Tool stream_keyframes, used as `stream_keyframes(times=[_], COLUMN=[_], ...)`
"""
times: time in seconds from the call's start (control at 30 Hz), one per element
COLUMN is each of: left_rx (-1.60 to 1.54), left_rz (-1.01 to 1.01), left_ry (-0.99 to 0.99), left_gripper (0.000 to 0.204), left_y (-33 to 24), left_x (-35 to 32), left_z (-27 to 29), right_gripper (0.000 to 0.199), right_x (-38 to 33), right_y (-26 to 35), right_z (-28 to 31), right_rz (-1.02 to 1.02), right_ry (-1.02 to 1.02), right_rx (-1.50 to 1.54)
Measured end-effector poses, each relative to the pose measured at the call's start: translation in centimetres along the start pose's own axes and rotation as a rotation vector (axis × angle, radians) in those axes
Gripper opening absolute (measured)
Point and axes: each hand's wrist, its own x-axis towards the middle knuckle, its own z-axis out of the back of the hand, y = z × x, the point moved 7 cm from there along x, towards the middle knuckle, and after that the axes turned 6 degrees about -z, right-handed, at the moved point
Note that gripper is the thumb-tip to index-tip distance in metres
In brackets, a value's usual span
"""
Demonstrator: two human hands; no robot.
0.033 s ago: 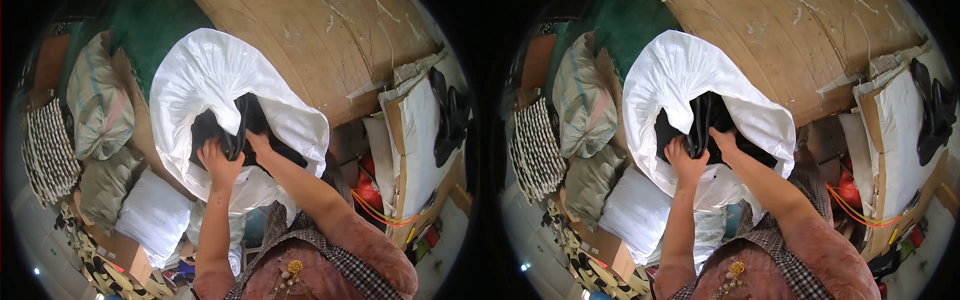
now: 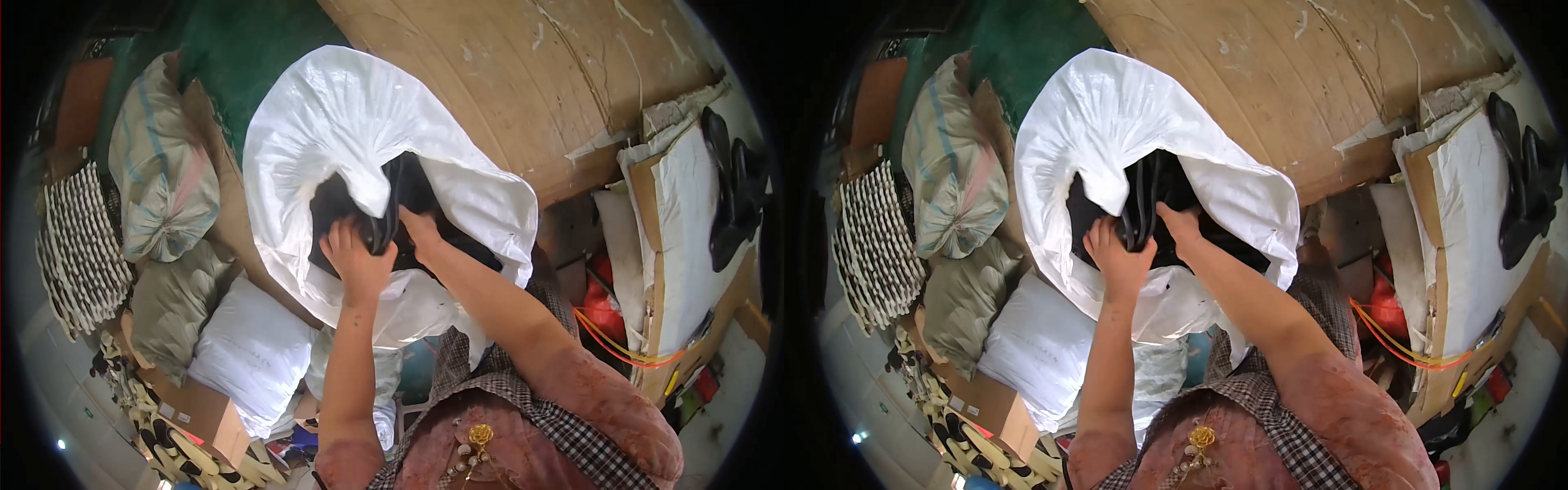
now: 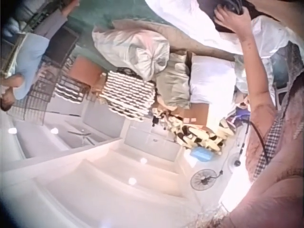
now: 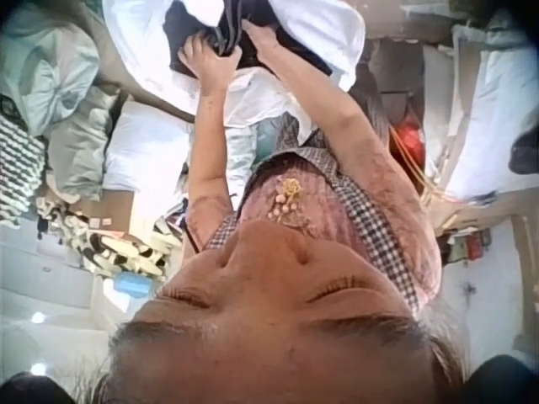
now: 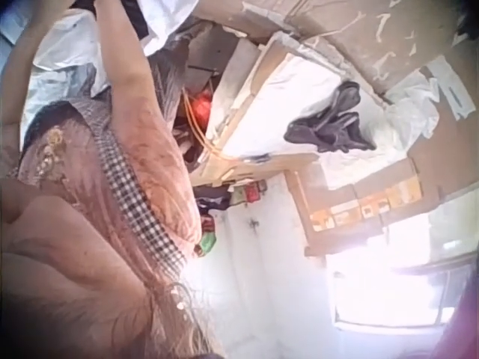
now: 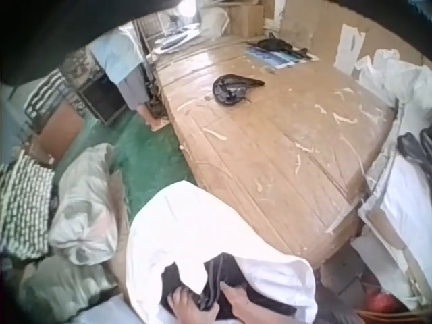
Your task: Taking bicycle seats out of a bag, arranging them on a table, and spraying them with a hand-held spray gun.
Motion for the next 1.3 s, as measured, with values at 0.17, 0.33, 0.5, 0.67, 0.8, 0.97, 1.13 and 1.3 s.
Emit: stream_keyframes(times=[0.17, 0.33, 0.5, 0.67, 0.8, 0.97, 1.13, 1.3], left_rx=[0.016, -0.264, -0.399, -0.192, -0.104, -0.066, -0.184, -0.626], left_rz=[0.143, 0.278, 0.322, -0.047, -0.201, -0.544, -1.07, -1.513], left_ry=[0.054, -0.013, -0.061, -0.076, -0.065, -0.068, -0.134, -0.083], left_gripper=[0.056, 0.052, 0.059, 0.062, 0.05, 0.041, 0.038, 0.04], left_y=[2.7, 2.8, 1.0, -6.1, -13.0, -25.6, -42.3, -66.6], left_x=[4.7, 1.8, -6.9, -6.0, -4.3, 0.8, 4.6, 2.7], left_z=[-2.0, -3.4, 0.1, 8.5, 14.0, 17.7, 17.7, 14.5], right_gripper=[0.05, 0.063, 0.084, 0.081, 0.075, 0.065, 0.062, 0.047], right_x=[-1.5, -3.0, -7.4, -13.8, -19.7, -25.0, -28.4, -35.7], right_y=[1.5, 1.3, 1.1, 0.6, 4.0, 11.2, 19.1, 21.1], right_z=[-2.5, -0.4, 1.6, 3.5, 6.7, 14.4, 28.7, 54.8], right_rz=[-0.34, -0.193, -0.008, 0.027, 0.05, 0.217, 0.55, 1.018], right_ry=[0.249, 0.113, 0.17, 0.348, 0.449, 0.574, 0.512, 0.003], right_rx=[0.174, -0.012, 0.115, 0.207, 0.292, 0.567, 0.85, 0.953])
